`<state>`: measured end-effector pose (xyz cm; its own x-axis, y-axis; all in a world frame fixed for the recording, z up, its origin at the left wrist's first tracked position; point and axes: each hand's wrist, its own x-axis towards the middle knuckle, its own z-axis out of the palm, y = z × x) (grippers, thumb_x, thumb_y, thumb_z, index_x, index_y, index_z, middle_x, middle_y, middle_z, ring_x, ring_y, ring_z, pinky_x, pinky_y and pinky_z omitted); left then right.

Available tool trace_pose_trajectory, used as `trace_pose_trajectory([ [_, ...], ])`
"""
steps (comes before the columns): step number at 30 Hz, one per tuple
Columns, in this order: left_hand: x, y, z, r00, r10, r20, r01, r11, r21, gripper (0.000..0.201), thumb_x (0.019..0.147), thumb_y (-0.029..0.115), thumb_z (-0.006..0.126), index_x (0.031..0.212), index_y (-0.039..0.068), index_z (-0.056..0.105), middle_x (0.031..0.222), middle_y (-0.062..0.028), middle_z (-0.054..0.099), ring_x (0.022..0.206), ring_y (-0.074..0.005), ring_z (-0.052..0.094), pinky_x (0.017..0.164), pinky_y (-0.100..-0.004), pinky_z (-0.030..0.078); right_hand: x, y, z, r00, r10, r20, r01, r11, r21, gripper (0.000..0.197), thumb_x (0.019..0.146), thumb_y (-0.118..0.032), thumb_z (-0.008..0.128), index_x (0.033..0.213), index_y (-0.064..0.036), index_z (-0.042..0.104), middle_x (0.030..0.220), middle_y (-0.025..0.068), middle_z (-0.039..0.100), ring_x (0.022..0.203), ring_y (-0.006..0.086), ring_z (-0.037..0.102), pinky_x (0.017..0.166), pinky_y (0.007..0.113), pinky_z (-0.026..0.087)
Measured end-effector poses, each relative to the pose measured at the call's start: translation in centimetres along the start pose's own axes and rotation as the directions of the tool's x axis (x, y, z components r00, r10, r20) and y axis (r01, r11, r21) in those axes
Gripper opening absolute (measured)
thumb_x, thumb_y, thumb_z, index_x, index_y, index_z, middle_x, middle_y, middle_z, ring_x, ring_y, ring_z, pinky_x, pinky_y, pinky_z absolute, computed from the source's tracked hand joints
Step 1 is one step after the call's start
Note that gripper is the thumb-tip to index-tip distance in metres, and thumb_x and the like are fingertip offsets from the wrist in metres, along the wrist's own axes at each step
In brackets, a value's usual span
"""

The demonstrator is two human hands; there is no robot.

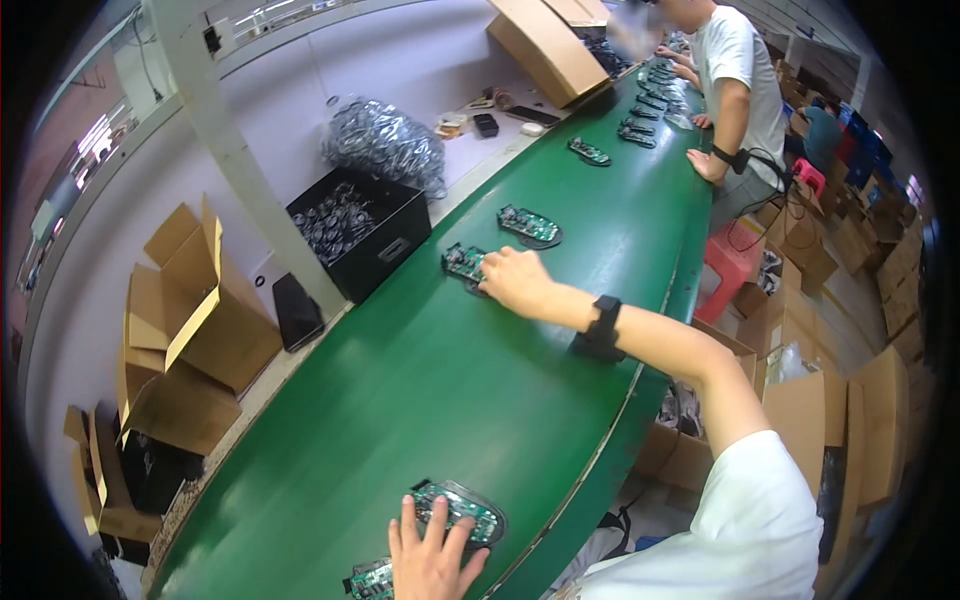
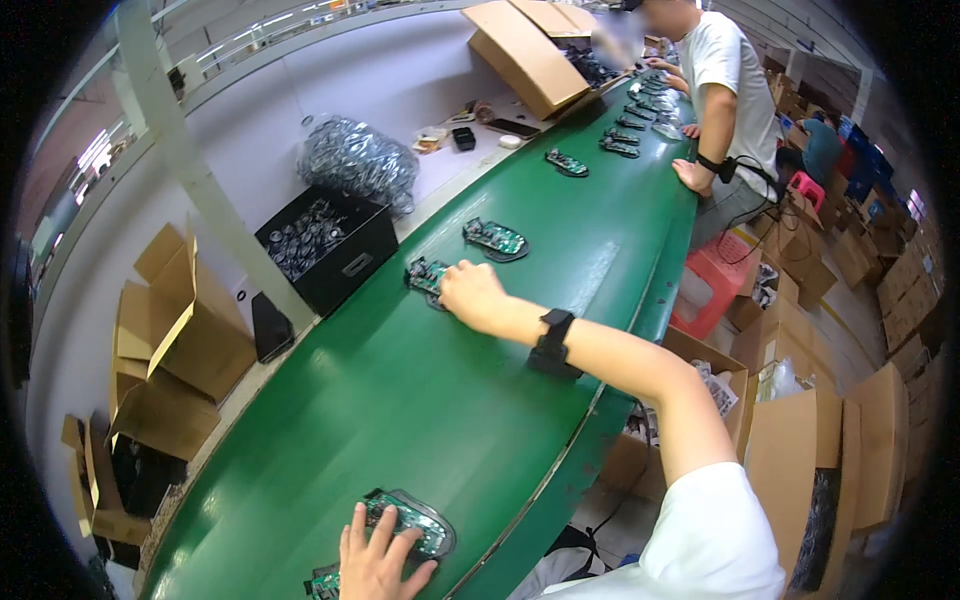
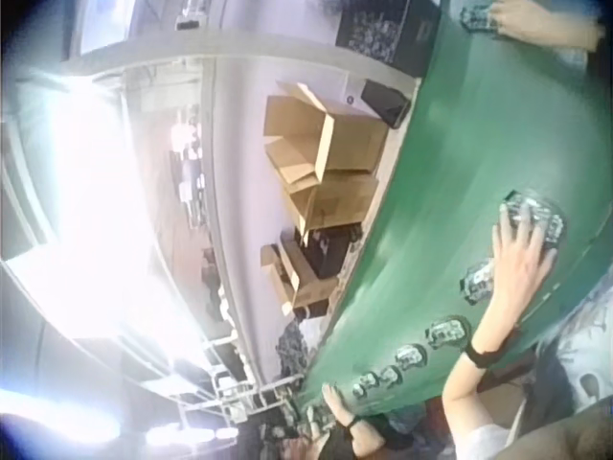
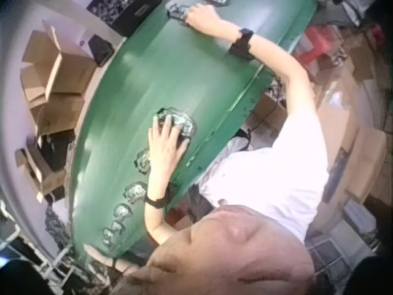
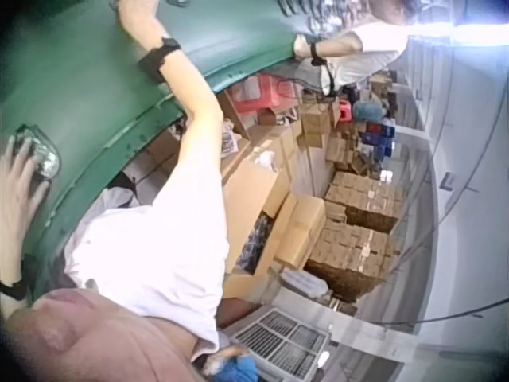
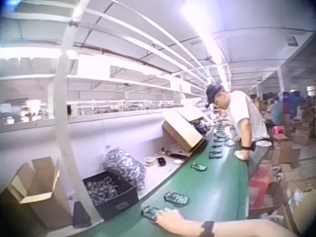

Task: The person assembles small electronic devices on a green workbench. They place circular components onto green circuit boards, then retrieve plastic-wrapped parts from a nearby box and place them on the table. The person continues to attach components to the boards by hand.

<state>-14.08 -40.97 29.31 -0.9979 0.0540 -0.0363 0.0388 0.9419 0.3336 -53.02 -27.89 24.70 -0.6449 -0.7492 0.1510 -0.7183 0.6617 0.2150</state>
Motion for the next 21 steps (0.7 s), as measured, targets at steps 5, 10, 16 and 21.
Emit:
trace_pose_trajectory([
  [5, -1.5, -0.1, 0.2, 0.999, 0.02, -0.036, -0.02, 1.0, -0.014, 0.057, 0.078, 0.027, 0.076, 0.13, 0.014, 0.058, 0.147, -0.0148, 0.043, 0.137, -0.0455, 0.035, 0.108, -0.0603, 0.033, -2.7, 3.4, -3.4, 0.968, 0.06, -0.245, 0.039, 0.925, 0.378, 0.033, 0.083, -0.01, 0.06, 0.115, -0.0078, 0.068, 0.116, 0.0104, 0.067, 0.106, 0.0313, 0.063, 0.092, 0.043, 0.053],
  [10, -1.4, 1.0, 0.7, 0.999, -0.033, -0.032, 0.031, 0.997, -0.066, 0.06, 0.077, 0.026, 0.076, 0.134, 0.018, 0.056, 0.153, -0.0219, 0.031, 0.139, -0.0469, 0.029, 0.109, -0.0599, 0.032, -5.5, 8.4, -3.2, 0.996, 0.087, 0.008, -0.079, 0.866, 0.493, 0.051, 0.077, -0.002, 0.057, 0.127, -0.009, 0.062, 0.125, 0.0177, 0.06, 0.117, 0.0357, 0.057, 0.101, 0.042, 0.047],
  [16, -0.9, 0.5, 0.4, 0.994, -0.098, -0.056, 0.086, 0.98, -0.182, 0.063, 0.08, 0.027, 0.076, 0.138, 0.022, 0.053, 0.147, -0.0329, 0.033, 0.131, -0.0507, 0.039, 0.106, -0.0592, 0.035, -2.5, 6.1, -1.6, 0.999, 0.033, -0.005, -0.027, 0.889, 0.457, 0.047, 0.079, -0.003, 0.058, 0.126, -0.0084, 0.063, 0.116, 0.0182, 0.06, 0.111, 0.0354, 0.06, 0.096, 0.043, 0.05],
  [21, -1.3, 0.5, 1.5, 0.998, -0.061, -0.028, 0.057, 0.991, -0.121, 0.067, 0.077, 0.027, 0.078, 0.139, 0.02, 0.052, 0.146, -0.0381, 0.029, 0.13, -0.0526, 0.04, 0.105, -0.053, 0.039, -0.7, 6.5, 0.4, 0.994, 0.057, -0.091, -0.011, 0.896, 0.444, 0.026, 0.078, -0.013, 0.071, 0.102, -0.0048, 0.073, 0.098, 0.0187, 0.067, 0.096, 0.0367, 0.064, 0.089, 0.044, 0.051],
])
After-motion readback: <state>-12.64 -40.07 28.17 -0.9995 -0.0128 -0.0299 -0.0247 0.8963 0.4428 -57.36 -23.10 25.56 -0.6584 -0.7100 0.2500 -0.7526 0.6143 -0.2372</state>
